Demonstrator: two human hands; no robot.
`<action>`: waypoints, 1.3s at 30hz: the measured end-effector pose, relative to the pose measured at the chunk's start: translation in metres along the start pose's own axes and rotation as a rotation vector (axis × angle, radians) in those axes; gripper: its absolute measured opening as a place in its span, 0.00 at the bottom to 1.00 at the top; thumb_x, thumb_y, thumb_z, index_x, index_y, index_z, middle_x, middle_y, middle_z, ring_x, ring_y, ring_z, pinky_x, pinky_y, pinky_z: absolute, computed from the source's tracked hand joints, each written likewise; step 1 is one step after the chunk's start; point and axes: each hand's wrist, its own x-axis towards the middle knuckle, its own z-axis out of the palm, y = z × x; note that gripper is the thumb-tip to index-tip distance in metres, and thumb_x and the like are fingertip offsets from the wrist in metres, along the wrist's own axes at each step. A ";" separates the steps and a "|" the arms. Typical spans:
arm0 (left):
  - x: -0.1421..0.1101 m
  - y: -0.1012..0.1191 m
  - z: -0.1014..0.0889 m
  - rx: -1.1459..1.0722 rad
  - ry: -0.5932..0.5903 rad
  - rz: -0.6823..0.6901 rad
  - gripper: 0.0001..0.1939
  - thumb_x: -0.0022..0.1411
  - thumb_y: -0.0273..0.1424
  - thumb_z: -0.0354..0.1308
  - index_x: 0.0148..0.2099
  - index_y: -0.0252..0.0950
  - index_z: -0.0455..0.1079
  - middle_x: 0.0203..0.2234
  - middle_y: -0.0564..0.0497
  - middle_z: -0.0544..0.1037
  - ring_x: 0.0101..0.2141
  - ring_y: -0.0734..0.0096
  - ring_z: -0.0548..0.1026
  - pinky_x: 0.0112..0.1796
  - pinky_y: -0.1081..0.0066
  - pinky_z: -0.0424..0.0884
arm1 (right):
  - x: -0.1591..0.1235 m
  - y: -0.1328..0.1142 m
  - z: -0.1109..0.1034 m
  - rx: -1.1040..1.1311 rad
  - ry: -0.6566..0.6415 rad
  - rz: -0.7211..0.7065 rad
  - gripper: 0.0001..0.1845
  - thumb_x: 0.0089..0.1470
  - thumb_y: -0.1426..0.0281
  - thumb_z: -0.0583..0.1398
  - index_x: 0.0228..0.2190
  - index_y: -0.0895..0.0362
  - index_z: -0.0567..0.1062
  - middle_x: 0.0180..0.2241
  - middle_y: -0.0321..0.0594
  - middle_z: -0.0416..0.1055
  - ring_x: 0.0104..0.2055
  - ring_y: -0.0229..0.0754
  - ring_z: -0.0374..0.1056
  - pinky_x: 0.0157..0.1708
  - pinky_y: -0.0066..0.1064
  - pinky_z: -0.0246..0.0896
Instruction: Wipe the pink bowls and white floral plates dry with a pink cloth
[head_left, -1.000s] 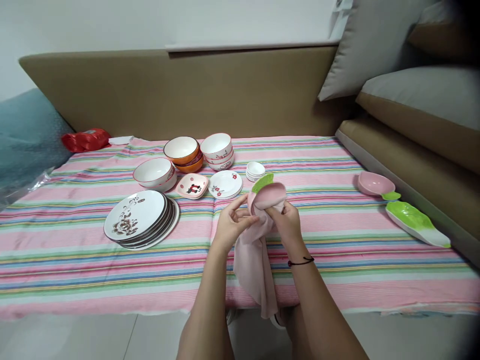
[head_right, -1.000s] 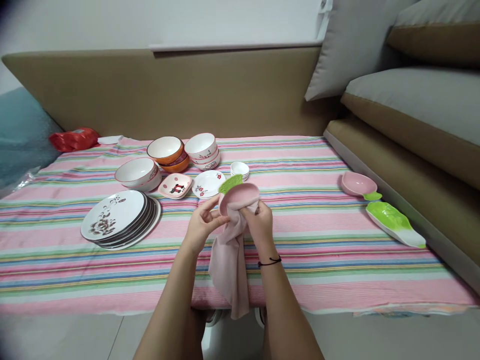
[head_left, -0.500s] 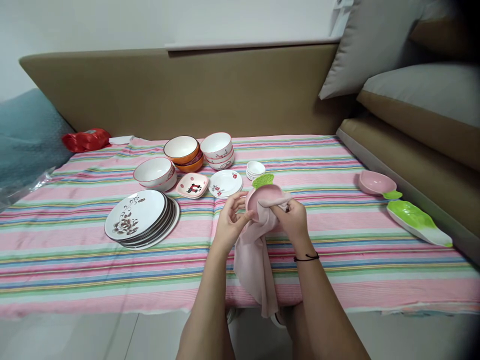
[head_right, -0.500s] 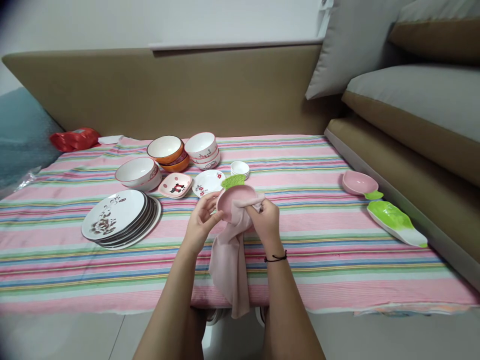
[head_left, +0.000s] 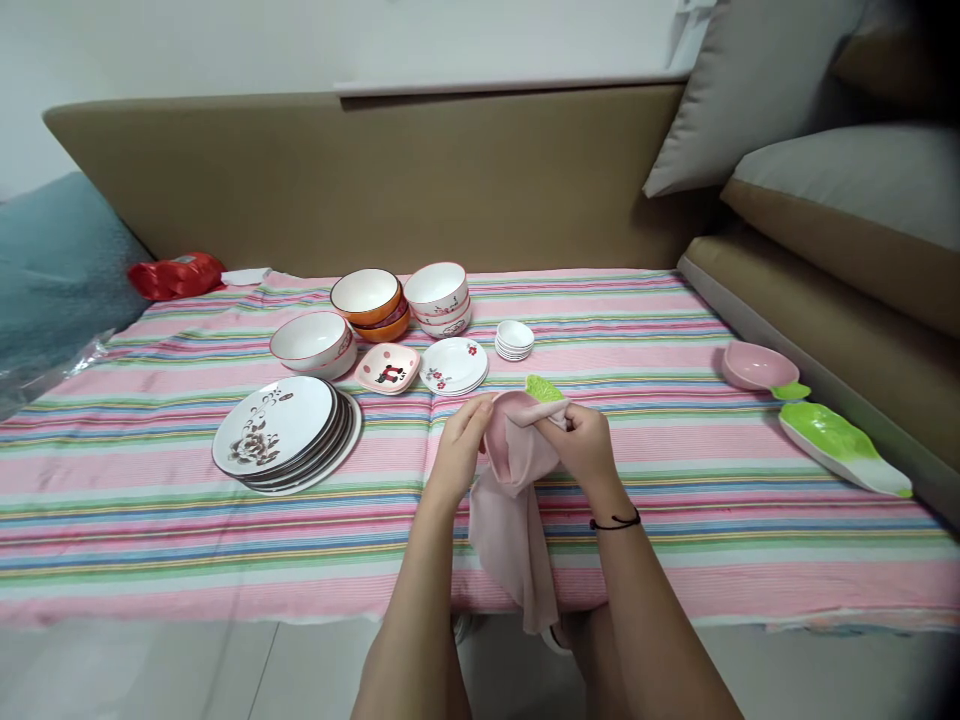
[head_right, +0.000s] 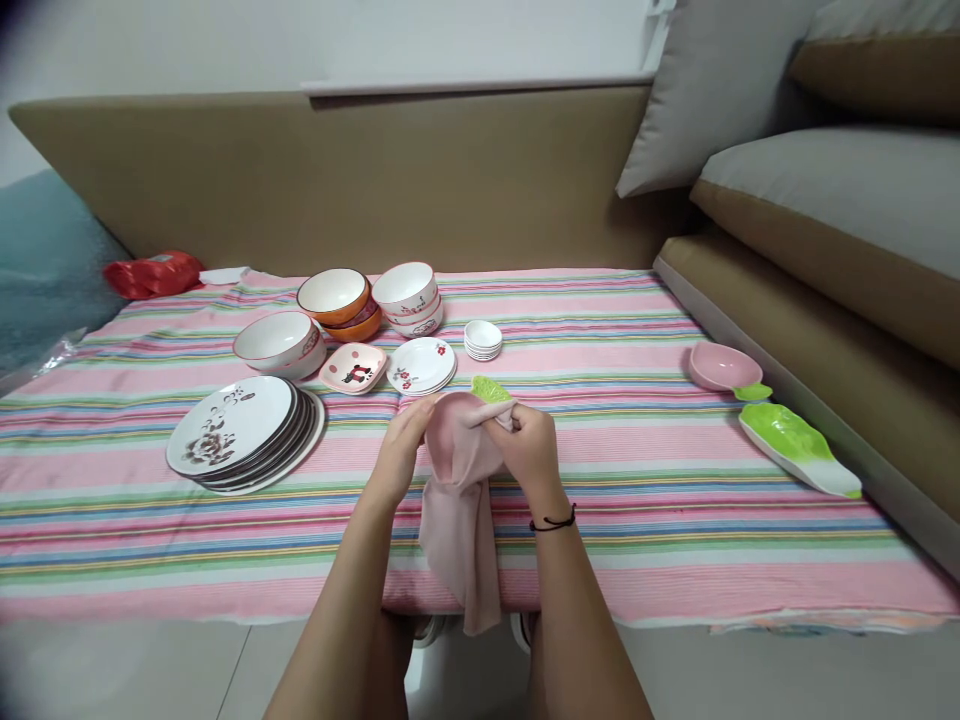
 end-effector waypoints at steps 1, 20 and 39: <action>0.000 -0.001 0.001 -0.005 0.024 0.011 0.20 0.59 0.46 0.55 0.44 0.38 0.75 0.40 0.48 0.77 0.43 0.59 0.71 0.37 0.68 0.68 | 0.000 -0.002 0.001 0.016 -0.004 0.017 0.26 0.44 0.61 0.62 0.15 0.54 0.48 0.17 0.29 0.42 0.21 0.31 0.42 0.20 0.27 0.36; 0.000 -0.019 0.009 -0.308 0.197 -0.091 0.25 0.55 0.48 0.59 0.52 0.43 0.69 0.43 0.50 0.73 0.32 0.73 0.71 0.24 0.79 0.67 | -0.004 -0.007 0.026 0.420 -0.125 0.253 0.23 0.32 0.65 0.69 0.35 0.58 0.74 0.34 0.40 0.76 0.36 0.44 0.70 0.33 0.32 0.64; -0.002 -0.020 0.026 -0.248 0.349 0.140 0.24 0.61 0.47 0.53 0.55 0.42 0.64 0.55 0.49 0.67 0.55 0.61 0.65 0.48 0.70 0.67 | -0.018 -0.017 0.060 0.571 -0.002 0.374 0.22 0.42 0.58 0.65 0.38 0.58 0.76 0.39 0.43 0.76 0.43 0.48 0.71 0.40 0.34 0.65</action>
